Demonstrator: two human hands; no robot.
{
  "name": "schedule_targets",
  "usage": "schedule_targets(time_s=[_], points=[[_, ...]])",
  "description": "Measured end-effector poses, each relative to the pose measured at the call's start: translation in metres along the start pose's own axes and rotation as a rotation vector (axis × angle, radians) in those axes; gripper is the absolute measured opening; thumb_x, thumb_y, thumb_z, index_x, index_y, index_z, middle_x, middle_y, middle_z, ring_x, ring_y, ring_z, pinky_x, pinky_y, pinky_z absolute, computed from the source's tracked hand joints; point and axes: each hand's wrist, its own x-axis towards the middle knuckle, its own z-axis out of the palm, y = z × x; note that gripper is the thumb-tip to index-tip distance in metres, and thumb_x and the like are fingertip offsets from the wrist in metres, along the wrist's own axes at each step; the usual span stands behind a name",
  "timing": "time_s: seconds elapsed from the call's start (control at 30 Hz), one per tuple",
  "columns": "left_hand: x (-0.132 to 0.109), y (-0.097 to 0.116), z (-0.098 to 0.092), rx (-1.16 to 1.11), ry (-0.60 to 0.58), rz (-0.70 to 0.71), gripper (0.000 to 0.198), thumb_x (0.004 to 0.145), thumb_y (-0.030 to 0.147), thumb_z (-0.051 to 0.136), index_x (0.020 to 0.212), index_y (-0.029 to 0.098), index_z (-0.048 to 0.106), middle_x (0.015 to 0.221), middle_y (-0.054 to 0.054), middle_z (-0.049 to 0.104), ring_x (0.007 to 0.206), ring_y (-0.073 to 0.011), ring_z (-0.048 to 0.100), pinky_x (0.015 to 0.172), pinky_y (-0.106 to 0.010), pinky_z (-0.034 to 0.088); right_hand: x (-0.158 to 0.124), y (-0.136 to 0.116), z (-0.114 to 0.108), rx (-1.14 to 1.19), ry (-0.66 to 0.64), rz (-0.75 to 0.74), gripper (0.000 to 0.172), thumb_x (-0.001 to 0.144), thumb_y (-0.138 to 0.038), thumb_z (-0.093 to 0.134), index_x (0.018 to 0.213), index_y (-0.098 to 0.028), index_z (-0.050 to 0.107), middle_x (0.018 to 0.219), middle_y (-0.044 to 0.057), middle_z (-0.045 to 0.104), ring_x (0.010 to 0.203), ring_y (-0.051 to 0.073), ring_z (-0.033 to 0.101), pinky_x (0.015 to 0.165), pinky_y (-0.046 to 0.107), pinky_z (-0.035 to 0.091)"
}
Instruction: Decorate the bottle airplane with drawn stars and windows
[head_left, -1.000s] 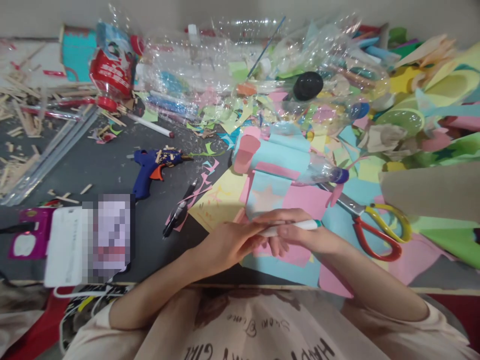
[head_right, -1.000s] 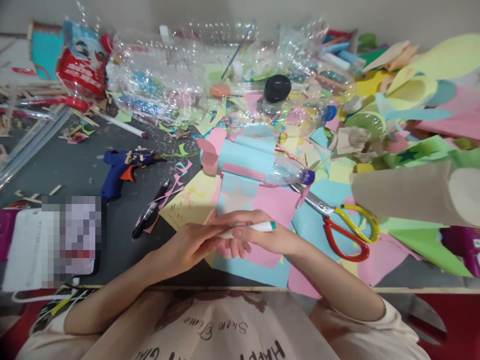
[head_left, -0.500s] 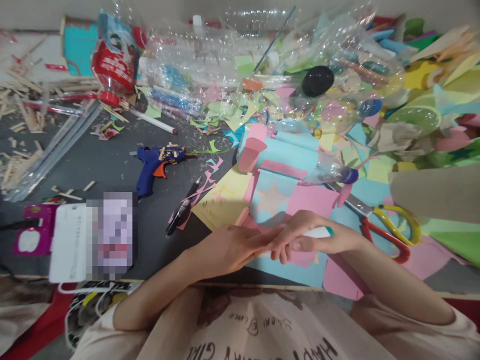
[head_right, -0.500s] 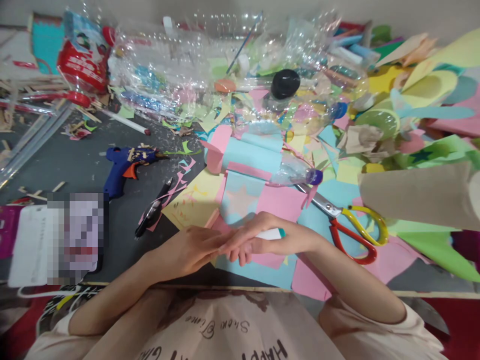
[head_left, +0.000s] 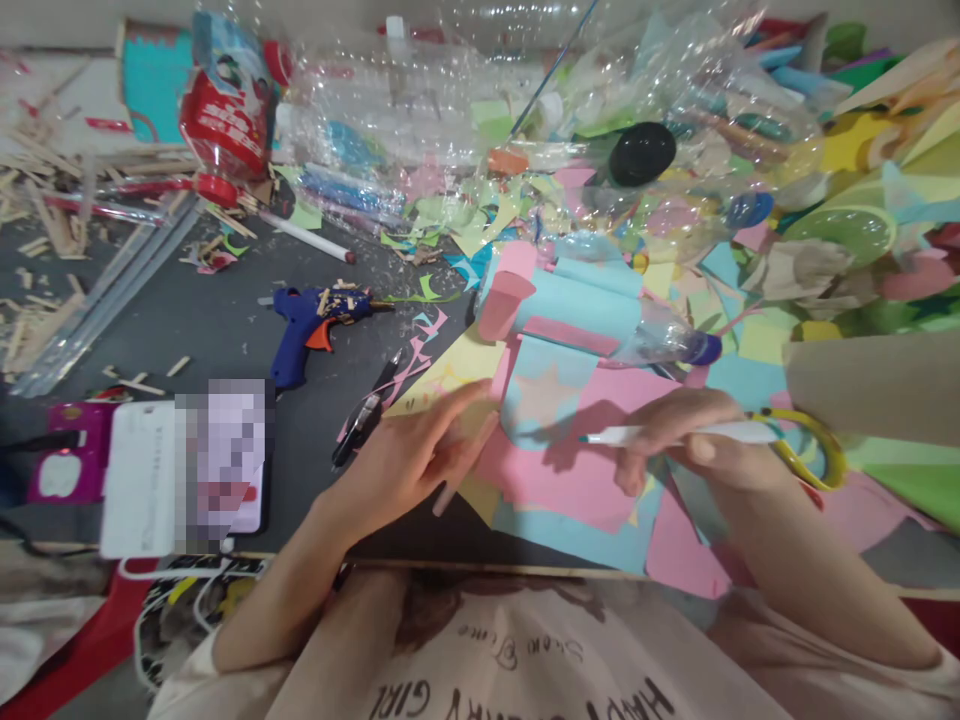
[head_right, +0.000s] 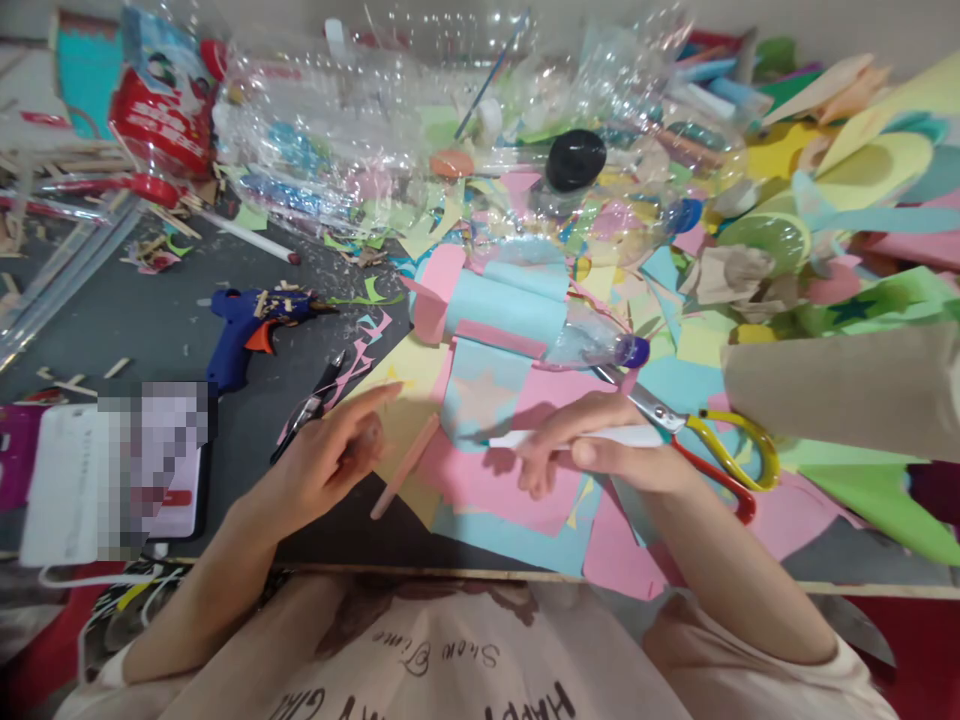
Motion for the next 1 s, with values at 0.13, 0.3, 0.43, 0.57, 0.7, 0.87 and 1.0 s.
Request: schedule_targets(time_s=[0.13, 0.3, 0.43, 0.57, 0.7, 0.87, 1.0], points=[[0.002, -0.013, -0.012, 0.236, 0.198, -0.135, 0.018, 0.096, 0.024, 0.045, 0.112, 0.02, 0.053, 0.087, -0.001, 0.067, 0.071, -0.0125, 0.064, 0.064, -0.021, 0.048, 0.011, 0.006, 0.013, 0.084, 0.092, -0.222, 0.026, 0.09, -0.044, 0.064, 0.106, -0.029, 0.077, 0.079, 0.007, 0.079, 0.065, 0.017, 0.074, 0.055, 0.026, 0.06], [-0.006, -0.036, -0.039, 0.551, 0.292, -0.412, 0.026, 0.095, 0.032, 0.04, 0.105, 0.021, 0.062, 0.1, -0.009, 0.068, 0.097, -0.025, 0.065, 0.085, -0.036, 0.051, 0.013, 0.005, 0.009, -0.11, 0.165, -0.337, 0.025, 0.092, -0.043, 0.063, 0.106, -0.027, 0.076, 0.078, 0.004, 0.078, 0.063, 0.019, 0.074, 0.05, 0.028, 0.06], [-0.015, -0.042, -0.047, 0.541, 0.208, -0.493, 0.037, 0.096, 0.036, 0.039, 0.121, 0.019, 0.061, 0.118, -0.012, 0.068, 0.111, -0.0306, 0.063, 0.099, -0.045, 0.048, -0.003, -0.012, -0.006, -0.755, 0.554, -0.507, 0.024, 0.095, -0.036, 0.059, 0.114, -0.028, 0.07, 0.098, 0.005, 0.078, 0.076, 0.018, 0.076, 0.064, 0.029, 0.06], [-0.024, -0.034, -0.043, 0.412, 0.277, -0.456, 0.038, 0.098, 0.038, 0.039, 0.125, 0.021, 0.059, 0.13, -0.009, 0.064, 0.122, -0.0277, 0.059, 0.105, -0.042, 0.046, -0.016, -0.021, -0.027, -1.392, 0.766, -0.356, 0.028, 0.094, -0.049, 0.054, 0.109, -0.026, 0.061, 0.111, 0.01, 0.075, 0.093, 0.026, 0.073, 0.074, 0.038, 0.058], [-0.032, -0.023, -0.037, 0.358, 0.426, -0.384, 0.029, 0.098, 0.035, 0.045, 0.118, 0.025, 0.063, 0.125, -0.006, 0.067, 0.119, -0.0245, 0.062, 0.103, -0.039, 0.049, -0.013, -0.005, -0.045, -1.411, 0.618, -0.162, 0.051, 0.084, -0.073, 0.051, 0.097, -0.024, 0.048, 0.117, 0.018, 0.071, 0.102, 0.034, 0.07, 0.076, 0.047, 0.057], [-0.027, -0.013, -0.018, 0.267, 0.447, -0.208, 0.022, 0.097, 0.024, 0.048, 0.111, 0.025, 0.065, 0.114, -0.004, 0.072, 0.109, -0.0196, 0.067, 0.097, -0.034, 0.052, -0.006, 0.001, -0.039, -1.453, 0.674, -0.283, 0.05, 0.082, -0.075, 0.052, 0.088, -0.025, 0.047, 0.094, 0.014, 0.073, 0.094, 0.032, 0.072, 0.073, 0.044, 0.057], [-0.013, 0.004, 0.008, 0.069, 0.295, -0.02, 0.027, 0.096, 0.014, 0.047, 0.114, 0.024, 0.065, 0.112, -0.004, 0.073, 0.109, -0.0169, 0.067, 0.097, -0.031, 0.054, -0.008, 0.0, -0.009, -1.426, 0.771, -0.415, 0.037, 0.086, -0.059, 0.062, 0.086, -0.025, 0.046, 0.087, 0.009, 0.074, 0.086, 0.027, 0.075, 0.061, 0.033, 0.056]])
